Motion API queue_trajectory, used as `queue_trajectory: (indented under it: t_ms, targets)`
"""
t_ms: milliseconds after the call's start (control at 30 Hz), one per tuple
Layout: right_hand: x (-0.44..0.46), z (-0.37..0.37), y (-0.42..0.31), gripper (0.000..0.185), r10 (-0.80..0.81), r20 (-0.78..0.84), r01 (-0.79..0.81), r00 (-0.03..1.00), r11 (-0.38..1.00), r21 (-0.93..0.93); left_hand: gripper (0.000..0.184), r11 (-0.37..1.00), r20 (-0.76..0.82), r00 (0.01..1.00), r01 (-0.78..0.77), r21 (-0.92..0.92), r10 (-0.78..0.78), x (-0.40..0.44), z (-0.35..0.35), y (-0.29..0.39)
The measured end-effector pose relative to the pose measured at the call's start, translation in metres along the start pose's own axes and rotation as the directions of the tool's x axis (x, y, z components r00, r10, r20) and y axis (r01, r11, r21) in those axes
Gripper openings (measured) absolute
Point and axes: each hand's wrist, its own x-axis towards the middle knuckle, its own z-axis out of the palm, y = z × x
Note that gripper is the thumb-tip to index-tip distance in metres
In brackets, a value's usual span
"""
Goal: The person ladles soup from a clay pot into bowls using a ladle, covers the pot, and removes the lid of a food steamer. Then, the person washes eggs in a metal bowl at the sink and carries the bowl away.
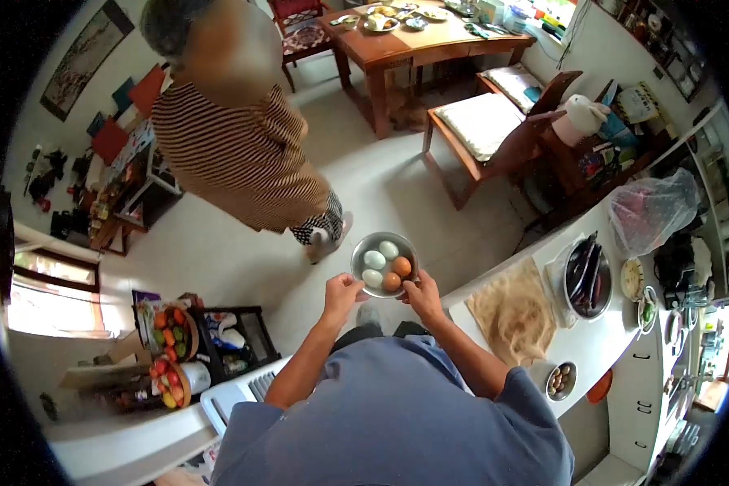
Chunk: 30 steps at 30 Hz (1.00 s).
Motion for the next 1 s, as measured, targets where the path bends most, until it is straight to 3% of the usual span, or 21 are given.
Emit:
queue_trajectory:
  t_ms: [200,333,367,433,567,667,733,767,867,1000]
  targets:
    - [0.102,0.015,-0.062,0.03,-0.055,-0.162,0.064,0.985,0.997,0.051,0.01,0.999,0.14,0.99,-0.034,-0.003,0.034,0.134,0.01,0.075]
    - [0.192,0.018,-0.091,0.022,-0.06,-0.204,0.089,0.977,0.986,0.138,0.011,0.994,0.123,0.992,-0.051,0.094,0.039,0.23,0.022,0.11]
    - [0.217,0.018,-0.096,0.021,-0.076,-0.18,0.107,0.981,0.98,0.168,0.013,0.998,0.124,0.992,-0.038,0.04,0.033,0.256,0.023,0.11]
    - [0.277,0.012,-0.106,0.022,-0.074,-0.174,0.09,0.982,0.992,0.087,0.017,1.0,0.088,0.996,0.003,0.009,-0.004,0.308,0.027,0.123]
    - [0.388,0.001,-0.143,0.028,-0.119,-0.111,0.124,0.987,0.991,0.045,0.02,0.996,0.009,0.997,-0.072,0.051,0.071,0.398,0.045,0.166]
    - [0.461,-0.008,-0.2,0.042,-0.009,-0.038,0.009,0.999,1.0,0.017,0.02,0.994,-0.029,0.996,-0.082,0.066,0.084,0.461,0.061,0.208]
    - [0.516,-0.007,-0.244,0.048,0.072,-0.098,-0.079,0.993,0.994,-0.069,0.019,0.997,-0.051,0.996,-0.074,0.036,0.076,0.506,0.069,0.232]
    - [0.537,-0.007,-0.258,0.051,0.119,-0.124,-0.133,0.985,0.984,-0.117,0.019,0.998,-0.071,0.995,-0.063,0.015,0.064,0.521,0.071,0.239]
    - [0.61,-0.008,-0.294,0.058,0.003,-0.134,-0.075,0.991,0.838,-0.54,0.02,0.996,-0.089,0.992,-0.088,-0.008,0.087,0.575,0.077,0.27]
    - [0.702,-0.003,-0.301,0.056,-0.007,-0.065,-0.016,0.998,0.938,-0.346,0.021,1.0,-0.087,0.996,-0.007,-0.007,0.007,0.661,0.07,0.307]
